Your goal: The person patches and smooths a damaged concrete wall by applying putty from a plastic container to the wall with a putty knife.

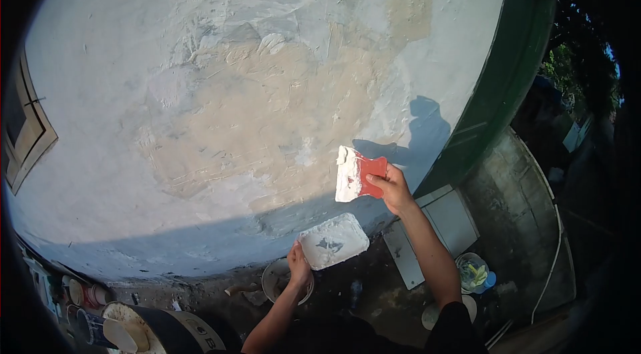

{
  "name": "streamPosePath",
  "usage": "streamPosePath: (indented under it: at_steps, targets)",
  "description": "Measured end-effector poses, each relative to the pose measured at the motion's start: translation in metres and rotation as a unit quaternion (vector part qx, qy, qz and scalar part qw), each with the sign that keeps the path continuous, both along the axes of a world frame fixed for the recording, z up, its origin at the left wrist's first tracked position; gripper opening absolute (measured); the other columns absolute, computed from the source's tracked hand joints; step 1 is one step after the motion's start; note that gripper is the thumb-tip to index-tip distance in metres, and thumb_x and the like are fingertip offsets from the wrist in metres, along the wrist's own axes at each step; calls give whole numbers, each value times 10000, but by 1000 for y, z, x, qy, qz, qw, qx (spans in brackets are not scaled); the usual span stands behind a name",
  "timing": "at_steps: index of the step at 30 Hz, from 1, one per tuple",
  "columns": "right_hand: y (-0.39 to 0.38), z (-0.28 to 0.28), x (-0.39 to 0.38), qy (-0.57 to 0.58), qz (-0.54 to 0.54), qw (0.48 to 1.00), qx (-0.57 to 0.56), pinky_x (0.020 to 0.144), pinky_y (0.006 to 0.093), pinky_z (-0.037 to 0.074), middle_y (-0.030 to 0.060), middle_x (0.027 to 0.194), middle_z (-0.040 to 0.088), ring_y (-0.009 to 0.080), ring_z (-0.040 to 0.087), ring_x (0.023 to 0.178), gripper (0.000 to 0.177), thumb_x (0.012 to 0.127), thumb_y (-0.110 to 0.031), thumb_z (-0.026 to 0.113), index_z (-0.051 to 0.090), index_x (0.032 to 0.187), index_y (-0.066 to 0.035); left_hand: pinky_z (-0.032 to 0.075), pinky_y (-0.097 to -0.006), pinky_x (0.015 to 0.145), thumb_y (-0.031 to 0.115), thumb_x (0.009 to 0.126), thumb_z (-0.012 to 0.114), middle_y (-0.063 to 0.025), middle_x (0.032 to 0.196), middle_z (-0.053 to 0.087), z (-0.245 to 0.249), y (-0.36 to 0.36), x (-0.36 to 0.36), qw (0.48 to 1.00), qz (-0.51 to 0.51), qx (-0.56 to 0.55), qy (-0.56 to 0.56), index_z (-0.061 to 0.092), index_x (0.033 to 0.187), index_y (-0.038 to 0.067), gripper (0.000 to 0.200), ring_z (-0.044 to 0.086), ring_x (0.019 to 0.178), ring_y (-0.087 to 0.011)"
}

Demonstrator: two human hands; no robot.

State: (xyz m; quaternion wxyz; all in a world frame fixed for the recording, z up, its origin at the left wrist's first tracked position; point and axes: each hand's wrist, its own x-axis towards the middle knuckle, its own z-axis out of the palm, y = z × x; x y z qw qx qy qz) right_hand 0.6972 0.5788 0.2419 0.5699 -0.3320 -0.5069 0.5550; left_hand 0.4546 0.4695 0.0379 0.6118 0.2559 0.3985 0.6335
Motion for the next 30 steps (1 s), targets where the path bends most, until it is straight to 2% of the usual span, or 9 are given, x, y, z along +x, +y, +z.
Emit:
streamPosePath:
  at_steps: [3,6,10,12,16,20,24,27,30]
  targets:
    - [21,82,3,-34,-117,984,131,799,258,503,68,1004,668,87,618,881,179,911,2,600,600,1088,33,503,-276,743,344,1065,326,-49,938,636,4,-5,-1,1000,3,-8,-24,597,1045,3,437,598,820,-120]
    - [50,164,15,-146,-239,907,315,753,259,506,72,910,691,64,611,817,174,921,-11,574,617,1077,53,501,-274,720,345,1063,335,-45,923,634,-6,-14,-6,999,4,-17,-35,597,1031,3,432,593,806,-115]
    - [51,288,-12,-321,-423,711,462,725,329,535,141,963,718,234,705,864,253,888,-13,565,619,1135,-18,489,-264,698,346,1062,339,-32,872,627,-8,-21,-10,999,17,-21,-20,602,995,9,432,580,767,-105]
    - [58,325,-23,-395,-434,617,524,747,355,552,155,1031,701,284,691,915,270,867,4,562,615,1129,-32,481,-260,685,346,1062,339,-24,847,622,-12,-22,-13,999,31,-32,-16,607,969,14,436,571,749,-101]
    - [97,337,-35,-471,-440,430,632,801,401,572,163,1115,676,319,681,941,281,838,26,556,599,1106,-49,466,-259,638,357,1059,352,-14,819,614,-25,-21,-25,999,39,-18,32,615,930,23,443,556,699,-96]
    - [94,294,-38,-552,-390,424,603,842,394,568,141,1167,651,323,631,1082,301,828,34,550,597,1108,-66,467,-257,628,358,1058,357,-14,809,613,1,-24,-28,998,49,-27,21,609,934,23,438,555,687,-97]
    - [93,253,-31,-575,-366,421,599,849,383,566,120,1174,643,307,619,1106,358,819,43,555,596,1154,-77,472,-258,640,359,1057,355,-18,823,618,-13,-24,-32,999,42,-18,18,611,961,19,437,561,700,-100]
    - [81,261,-26,-541,-380,448,602,826,372,571,101,1146,664,303,648,1042,381,820,48,556,603,1170,-95,474,-259,644,356,1058,352,-19,827,619,-11,-22,-39,998,48,-11,44,611,964,17,437,562,708,-99]
    - [59,314,-22,-507,-395,490,589,802,362,576,89,1105,685,301,667,988,376,829,49,548,612,1164,-108,475,-260,646,353,1058,351,-18,823,618,-5,-29,-42,997,47,-3,59,611,962,15,438,563,711,-98]
